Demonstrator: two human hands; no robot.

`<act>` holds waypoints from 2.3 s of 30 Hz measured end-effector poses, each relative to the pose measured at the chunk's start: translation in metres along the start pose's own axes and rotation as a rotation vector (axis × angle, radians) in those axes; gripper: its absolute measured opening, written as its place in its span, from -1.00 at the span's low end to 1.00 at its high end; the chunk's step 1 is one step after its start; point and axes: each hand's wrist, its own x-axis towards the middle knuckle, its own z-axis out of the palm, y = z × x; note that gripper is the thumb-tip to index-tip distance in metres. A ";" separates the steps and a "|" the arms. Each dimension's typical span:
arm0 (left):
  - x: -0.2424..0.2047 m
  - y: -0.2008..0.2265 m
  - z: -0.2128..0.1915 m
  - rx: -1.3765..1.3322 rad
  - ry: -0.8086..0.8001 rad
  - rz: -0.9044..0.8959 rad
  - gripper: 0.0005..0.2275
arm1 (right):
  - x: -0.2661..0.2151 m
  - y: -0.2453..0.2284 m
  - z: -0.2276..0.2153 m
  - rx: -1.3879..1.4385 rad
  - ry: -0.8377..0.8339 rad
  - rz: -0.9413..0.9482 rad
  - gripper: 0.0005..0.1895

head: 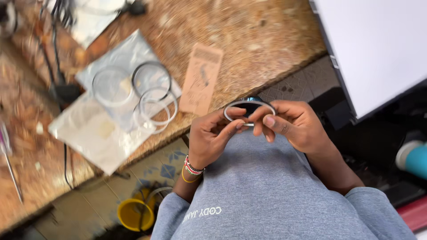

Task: The person picks up a circular seal ring and places it into the edge of a white rectangular panel. They press the ring into the seam along the edge, then repeat the process with another ring on a different section of the panel edge.

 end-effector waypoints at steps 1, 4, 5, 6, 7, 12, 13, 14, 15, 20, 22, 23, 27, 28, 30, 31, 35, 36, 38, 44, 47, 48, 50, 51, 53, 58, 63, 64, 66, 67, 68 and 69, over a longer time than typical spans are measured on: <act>0.005 -0.001 0.002 0.010 -0.054 -0.012 -0.80 | -0.006 -0.005 -0.002 0.002 0.050 -0.026 -0.75; 0.023 -0.003 0.014 0.097 -0.213 -0.027 -0.78 | -0.024 -0.021 -0.012 -0.033 0.018 -0.032 -0.75; 0.027 -0.002 0.021 0.114 -0.268 -0.019 -0.78 | -0.031 -0.026 -0.018 -0.043 -0.056 -0.010 -0.74; 0.031 -0.001 0.027 0.131 -0.323 -0.011 -0.77 | -0.038 -0.030 -0.023 -0.054 -0.130 0.011 -0.73; 0.033 0.000 0.034 0.135 -0.349 -0.007 -0.77 | -0.042 -0.038 -0.034 -0.059 -0.110 -0.005 -0.73; 0.044 0.007 0.060 0.508 -0.536 -0.059 -0.61 | -0.079 -0.074 -0.126 -0.261 -0.011 -0.053 -0.66; 0.045 0.003 0.065 0.514 -0.539 -0.047 -0.61 | -0.082 -0.082 -0.147 -0.266 -0.011 -0.066 -0.66; 0.046 -0.001 0.071 0.551 -0.540 -0.088 -0.59 | -0.086 -0.089 -0.169 -0.269 0.197 -0.142 -0.75; 0.047 -0.006 0.079 0.584 -0.535 -0.127 -0.57 | -0.089 -0.098 -0.193 -0.269 0.401 -0.215 -0.82; 0.049 -0.041 0.126 0.608 -0.573 -0.169 -0.55 | -0.075 -0.094 -0.388 -0.797 0.874 -0.291 -0.67; 0.048 -0.054 0.150 0.617 -0.547 -0.160 -0.56 | -0.071 -0.090 -0.450 -0.906 1.048 -0.228 -0.68; 0.046 -0.058 0.162 0.646 -0.534 -0.192 -0.59 | -0.071 -0.084 -0.473 -0.961 1.014 -0.187 -0.68; 0.037 -0.066 0.201 0.628 -0.405 -0.201 -0.56 | -0.064 -0.060 -0.527 -0.922 0.911 0.039 -0.65; 0.037 -0.074 0.202 0.628 -0.385 -0.194 -0.56 | -0.063 -0.052 -0.529 -0.924 0.891 0.029 -0.65; 0.031 -0.092 0.207 0.604 -0.187 -0.148 -0.62 | -0.067 -0.035 -0.532 -0.702 0.792 0.005 -0.80; 0.028 -0.096 0.209 0.598 -0.165 -0.145 -0.62 | -0.072 -0.046 -0.517 -0.707 0.770 0.004 -0.80; 0.014 -0.099 0.213 0.535 0.096 -0.222 -0.65 | -0.098 -0.078 -0.470 -0.759 0.698 0.217 -0.70; 0.010 -0.097 0.212 0.541 0.157 -0.276 -0.65 | -0.108 -0.082 -0.463 -0.797 0.673 0.268 -0.68; 0.004 -0.091 0.206 0.549 0.164 -0.305 -0.66 | -0.128 -0.081 -0.457 -0.765 0.635 0.257 -0.69; 0.001 -0.074 0.187 0.432 0.108 -0.504 -0.67 | -0.190 -0.066 -0.445 -0.560 0.564 0.170 -0.66; 0.008 -0.073 0.172 0.377 0.077 -0.562 -0.68 | -0.216 -0.059 -0.444 -0.483 0.528 0.195 -0.69; 0.010 -0.074 0.166 0.339 0.067 -0.584 -0.69 | -0.225 -0.058 -0.443 -0.449 0.504 0.222 -0.71; 0.020 -0.069 0.157 0.347 0.023 -0.579 -0.69 | -0.241 -0.052 -0.446 -0.404 0.482 0.224 -0.73; 0.025 -0.067 0.153 0.346 -0.011 -0.573 -0.68 | -0.249 -0.050 -0.447 -0.366 0.448 0.229 -0.74; 0.040 -0.064 0.133 0.359 -0.085 -0.500 -0.72 | -0.258 -0.036 -0.450 -0.286 0.421 0.242 -0.79; 0.083 -0.064 0.076 0.250 0.073 -0.352 -0.74 | -0.226 -0.027 -0.400 -0.140 0.177 0.173 -0.81; 0.130 -0.078 0.042 -0.194 0.257 0.014 -0.55 | -0.158 0.011 -0.330 -0.102 0.000 0.094 -0.76; 0.129 -0.070 0.060 -0.197 0.257 0.012 -0.55 | -0.144 0.009 -0.316 -0.104 0.001 0.096 -0.76; 0.124 -0.053 0.093 -0.083 0.333 0.115 -0.56 | -0.114 0.006 -0.286 -0.115 -0.086 0.070 -0.77; 0.115 -0.048 0.111 -0.087 0.348 0.115 -0.56 | -0.100 -0.002 -0.272 -0.115 -0.099 0.080 -0.77; 0.108 -0.043 0.128 0.140 0.332 0.118 -0.57 | -0.086 -0.010 -0.258 -0.137 -0.146 0.095 -0.74; 0.100 -0.037 0.146 0.370 0.315 0.116 -0.58 | -0.072 -0.018 -0.244 -0.155 -0.197 0.109 -0.70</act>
